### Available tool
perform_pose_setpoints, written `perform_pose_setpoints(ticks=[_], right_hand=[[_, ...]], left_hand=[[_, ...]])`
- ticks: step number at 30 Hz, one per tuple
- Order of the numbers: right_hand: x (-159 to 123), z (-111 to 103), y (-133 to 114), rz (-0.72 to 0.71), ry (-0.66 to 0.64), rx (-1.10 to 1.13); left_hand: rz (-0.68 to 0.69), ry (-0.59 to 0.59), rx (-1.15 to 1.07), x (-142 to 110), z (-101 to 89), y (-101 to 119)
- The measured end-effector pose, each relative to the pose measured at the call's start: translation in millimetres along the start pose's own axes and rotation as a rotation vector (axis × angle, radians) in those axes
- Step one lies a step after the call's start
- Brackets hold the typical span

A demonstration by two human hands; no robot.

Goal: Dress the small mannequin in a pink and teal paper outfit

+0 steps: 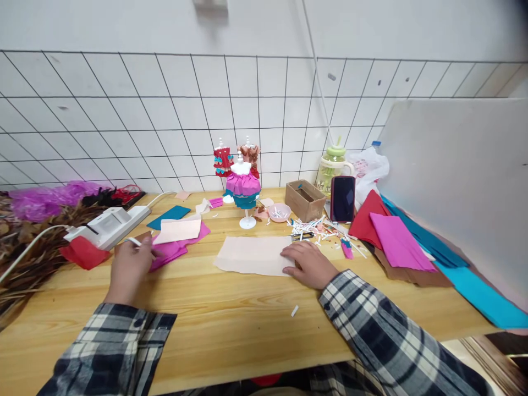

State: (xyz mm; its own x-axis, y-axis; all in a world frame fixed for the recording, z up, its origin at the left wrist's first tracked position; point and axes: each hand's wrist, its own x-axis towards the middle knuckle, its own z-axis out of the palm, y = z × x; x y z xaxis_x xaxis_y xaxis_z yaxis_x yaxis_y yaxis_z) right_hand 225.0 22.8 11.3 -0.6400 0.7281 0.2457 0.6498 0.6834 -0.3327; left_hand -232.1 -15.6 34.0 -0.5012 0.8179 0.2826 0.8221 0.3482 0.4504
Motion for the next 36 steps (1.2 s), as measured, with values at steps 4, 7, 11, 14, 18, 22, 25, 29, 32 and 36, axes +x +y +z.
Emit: perform_pose_setpoints(ticks=[4,7,11,14,18,22,25,29,32,36], right_hand=[[7.4,-18.8,-3.7,0.021,0.069,-0.031],[25.1,-36.2,-17.0,0.039,0.038,-0.112],[54.8,-30.6,-35.3,0.062,0.000,-0.153],[61.4,-7.6,-31.8,0.022,-0.134,-0.127],[50.7,6.6,-11.7,-0.115,-0.226,-0.013],[45.4,-0.7,-10.6,-0.119,-0.234,-0.008],[47.9,-5.7,-17.1,-0.150,-0.223,-0.008],[48.8,-14.2,-0.4,-0.018,-0.075,-0.068],[45.9,-21.1,25.2,0.174,-0.051,-0.241],[42.7,-25.2,42.6,0.277,-0.082,-0.318]], left_hand=[[-0.152,0.366,-0.180,-8.5,-13.2,8.0],[0.147,0.310,-0.371,-16.8,-12.9,50.6],[0.592,-0.188,-0.237,-27.6,16.2,125.3],[0.817,-0.412,-0.060,-38.1,43.5,155.2],[0.801,-0.395,-0.113,-46.0,45.8,147.8],[0.576,-0.324,-0.388,-43.2,24.7,137.5],[0.688,-0.456,-0.229,-44.5,27.3,141.9],[0.877,-0.622,0.051,-52.9,43.1,146.0],[0.873,-0.632,0.098,-55.3,46.0,142.4],[0.875,-0.633,0.075,-53.2,45.6,136.7]])
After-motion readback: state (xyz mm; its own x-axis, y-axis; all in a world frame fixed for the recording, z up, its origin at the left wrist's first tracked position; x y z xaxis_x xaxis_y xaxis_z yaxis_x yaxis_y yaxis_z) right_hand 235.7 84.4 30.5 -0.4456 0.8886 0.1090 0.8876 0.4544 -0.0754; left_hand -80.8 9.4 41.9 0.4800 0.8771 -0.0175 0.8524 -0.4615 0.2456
